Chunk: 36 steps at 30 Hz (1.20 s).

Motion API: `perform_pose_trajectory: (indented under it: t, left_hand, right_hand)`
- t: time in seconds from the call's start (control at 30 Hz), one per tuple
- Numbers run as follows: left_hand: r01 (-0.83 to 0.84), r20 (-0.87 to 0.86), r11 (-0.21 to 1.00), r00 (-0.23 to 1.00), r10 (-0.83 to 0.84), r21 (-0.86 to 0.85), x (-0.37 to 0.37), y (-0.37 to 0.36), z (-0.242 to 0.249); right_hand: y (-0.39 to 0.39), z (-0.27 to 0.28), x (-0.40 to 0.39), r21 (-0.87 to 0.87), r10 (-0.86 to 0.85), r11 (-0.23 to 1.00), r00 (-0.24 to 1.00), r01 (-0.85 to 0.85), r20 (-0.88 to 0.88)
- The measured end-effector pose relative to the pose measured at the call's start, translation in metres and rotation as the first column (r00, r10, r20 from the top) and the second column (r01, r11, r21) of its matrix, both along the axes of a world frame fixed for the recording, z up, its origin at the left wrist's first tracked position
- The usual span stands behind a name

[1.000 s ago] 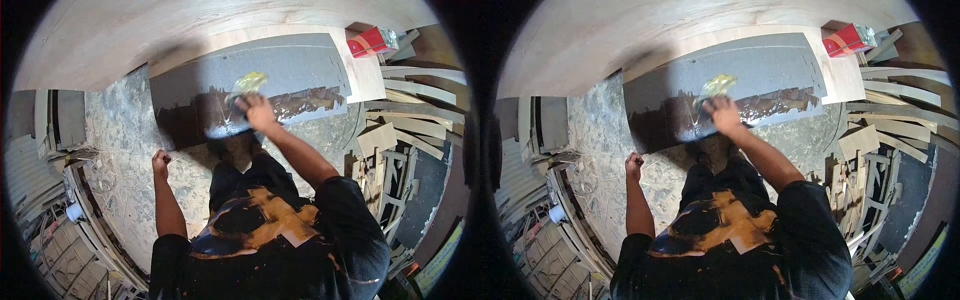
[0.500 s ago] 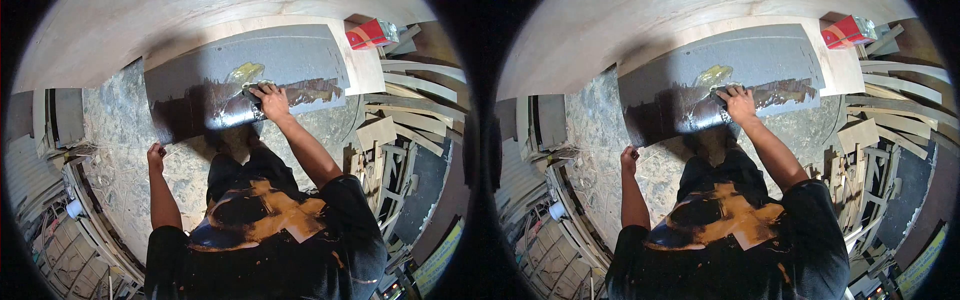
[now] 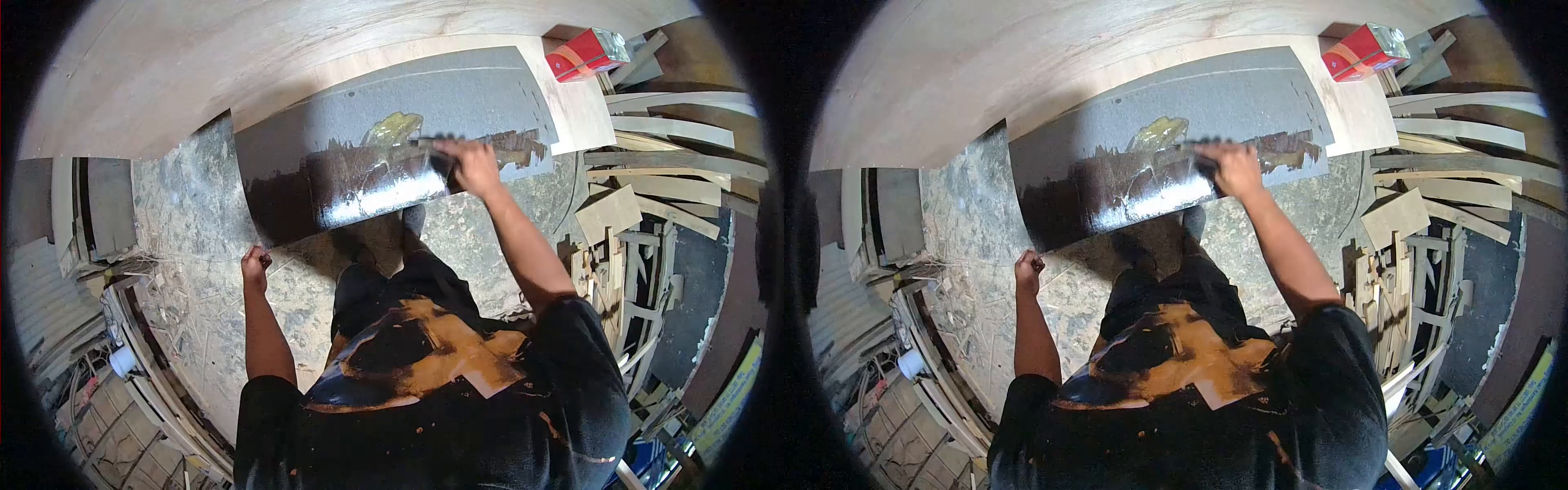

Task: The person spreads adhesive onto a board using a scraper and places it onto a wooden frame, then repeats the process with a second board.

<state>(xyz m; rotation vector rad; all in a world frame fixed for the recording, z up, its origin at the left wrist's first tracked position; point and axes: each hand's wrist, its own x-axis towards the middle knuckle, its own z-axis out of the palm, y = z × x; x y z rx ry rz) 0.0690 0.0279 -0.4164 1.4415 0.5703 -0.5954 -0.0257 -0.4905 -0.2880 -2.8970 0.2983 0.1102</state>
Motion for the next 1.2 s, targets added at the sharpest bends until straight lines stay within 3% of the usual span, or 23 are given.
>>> perform_pose_trajectory:
  t: [0.03,0.2,0.27,0.3,0.37,0.47,0.53,0.57,0.6,0.63,0.73,0.83,0.9,0.97,1.03,1.07,1.1,1.2]
  left_hand:
    - [-0.003,-0.002,1.000,1.000,0.003,0.003,-0.001,-0.001,0.000]
    - [-0.054,-0.024,0.994,0.998,0.056,0.099,-0.001,-0.008,0.008]
    - [-0.018,-0.017,0.995,1.000,0.019,0.100,0.000,-0.009,0.009]
    - [-0.015,-0.015,0.996,1.000,0.017,0.093,0.000,-0.006,0.006]
    - [-0.059,-0.003,0.994,0.998,0.059,0.092,-0.002,-0.006,0.001]
    - [-0.093,0.001,0.988,0.996,0.094,0.121,-0.004,-0.011,0.004]
    - [-0.108,0.018,0.986,0.994,0.107,0.126,-0.007,-0.012,0.006]
    - [-0.105,0.016,0.986,0.995,0.103,0.131,-0.009,-0.011,0.006]
    - [-0.125,0.032,0.985,0.992,0.122,0.122,-0.008,-0.011,0.003]
    - [-0.144,0.048,0.983,0.989,0.139,0.112,-0.007,-0.010,-0.002]
    - [-0.162,0.043,0.973,0.987,0.157,0.164,-0.008,-0.013,-0.002]
    - [-0.166,0.047,0.960,0.986,0.159,0.226,-0.010,-0.015,0.001]
    - [-0.166,0.044,0.963,0.986,0.160,0.213,-0.010,-0.009,-0.007]
    - [-0.170,0.036,0.960,0.985,0.166,0.221,-0.010,-0.009,-0.012]
    - [-0.176,0.040,0.956,0.984,0.172,0.236,-0.011,-0.011,-0.005]
    - [-0.185,0.038,0.956,0.983,0.181,0.229,-0.012,-0.015,-0.001]
    - [-0.180,0.042,0.959,0.984,0.175,0.218,-0.011,-0.013,-0.003]
    - [-0.174,0.033,0.966,0.985,0.171,0.190,-0.012,-0.009,-0.006]
  right_hand:
    - [-0.012,-0.012,0.012,-0.056,-0.024,0.998,1.000,0.024,0.011]
    - [-0.006,-0.057,0.020,0.014,0.005,1.000,0.999,-0.004,-0.035]
    - [0.009,-0.089,-0.011,-0.176,0.251,0.949,0.965,-0.260,-0.072]
    - [0.022,-0.079,-0.027,-0.051,0.275,0.957,0.951,-0.284,-0.144]
    - [0.035,-0.067,-0.049,0.110,0.295,0.951,0.954,-0.288,-0.054]
    - [0.014,-0.018,-0.044,0.179,0.308,0.938,0.951,-0.296,-0.040]
    - [-0.020,-0.003,-0.022,0.121,0.193,0.971,0.976,-0.204,0.102]
    - [-0.037,-0.009,-0.012,0.004,0.114,0.993,0.992,-0.114,0.050]
    - [-0.049,-0.002,0.004,0.116,0.026,0.993,0.998,-0.032,0.049]
    - [-0.060,-0.006,0.015,0.017,0.009,1.000,1.000,-0.009,0.003]
    - [-0.071,-0.039,0.031,-0.050,0.038,0.998,0.997,-0.041,-0.069]
    - [-0.048,-0.048,0.012,-0.067,0.108,0.988,0.927,-0.141,-0.358]
    - [-0.033,-0.073,-0.028,-0.186,0.212,0.951,0.958,-0.248,-0.194]
    - [-0.020,-0.081,-0.067,-0.097,0.249,0.963,0.968,-0.250,-0.027]
    - [-0.005,-0.049,-0.091,0.071,0.266,0.963,0.956,-0.259,-0.122]
    - [-0.008,-0.060,-0.101,0.131,0.316,0.948,0.905,-0.290,-0.284]
    - [-0.015,-0.057,-0.102,0.119,0.308,0.951,0.909,-0.285,-0.281]
    - [-0.048,-0.030,-0.076,0.480,0.198,0.875,0.950,-0.062,-0.240]
